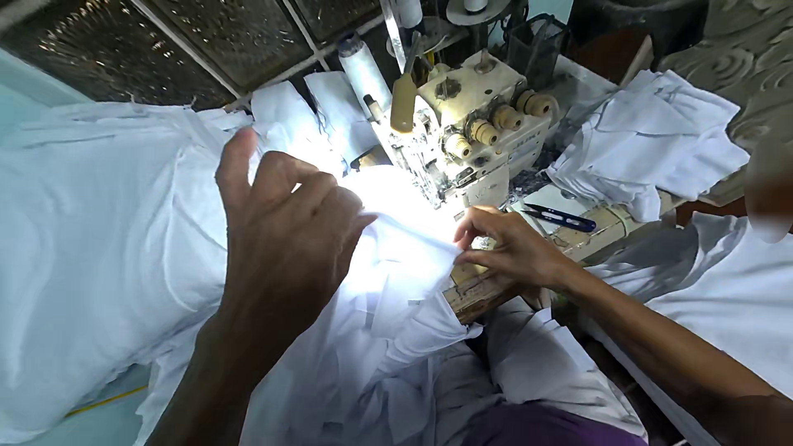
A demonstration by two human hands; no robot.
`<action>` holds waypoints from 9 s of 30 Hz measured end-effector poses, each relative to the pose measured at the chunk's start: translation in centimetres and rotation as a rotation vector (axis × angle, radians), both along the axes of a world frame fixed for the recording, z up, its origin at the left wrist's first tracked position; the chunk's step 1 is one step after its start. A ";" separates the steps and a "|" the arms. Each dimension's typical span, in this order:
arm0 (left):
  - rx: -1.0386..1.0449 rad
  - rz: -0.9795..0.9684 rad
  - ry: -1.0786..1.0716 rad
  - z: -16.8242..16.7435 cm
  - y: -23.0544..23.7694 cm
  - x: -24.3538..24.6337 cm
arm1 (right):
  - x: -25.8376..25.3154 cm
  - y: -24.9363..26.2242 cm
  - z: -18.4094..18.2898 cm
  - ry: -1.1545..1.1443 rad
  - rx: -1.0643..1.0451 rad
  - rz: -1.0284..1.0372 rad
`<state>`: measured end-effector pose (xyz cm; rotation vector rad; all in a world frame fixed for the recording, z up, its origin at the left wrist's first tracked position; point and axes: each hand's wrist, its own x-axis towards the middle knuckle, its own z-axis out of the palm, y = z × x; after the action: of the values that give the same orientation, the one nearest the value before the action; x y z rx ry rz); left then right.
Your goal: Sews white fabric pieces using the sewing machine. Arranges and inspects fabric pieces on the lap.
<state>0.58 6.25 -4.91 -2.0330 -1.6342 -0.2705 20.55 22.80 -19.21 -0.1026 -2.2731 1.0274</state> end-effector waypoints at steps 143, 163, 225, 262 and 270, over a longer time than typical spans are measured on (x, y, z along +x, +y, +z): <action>-0.189 -0.058 -0.185 -0.8 -1.6 0.1 | -0.1 0.3 -0.3 0.106 0.114 0.080; -0.180 -0.059 -0.360 -2.4 -0.7 0.3 | -4.5 1.5 1.9 0.237 -0.048 0.227; -0.377 0.202 -0.904 -9.8 2.8 -6.3 | -2.7 2.6 -1.4 0.062 -0.224 0.067; -0.068 0.256 -0.309 -11.6 4.5 6.2 | -0.2 -2.5 -1.3 0.156 0.107 -0.250; -0.021 0.256 -0.293 -12.2 4.4 6.3 | -1.7 -2.3 -2.0 0.221 0.341 -0.398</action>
<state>6.90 10.61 -17.15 -1.8378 -2.0598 -0.4771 18.87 20.55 -21.21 -0.2703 -2.0777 0.4183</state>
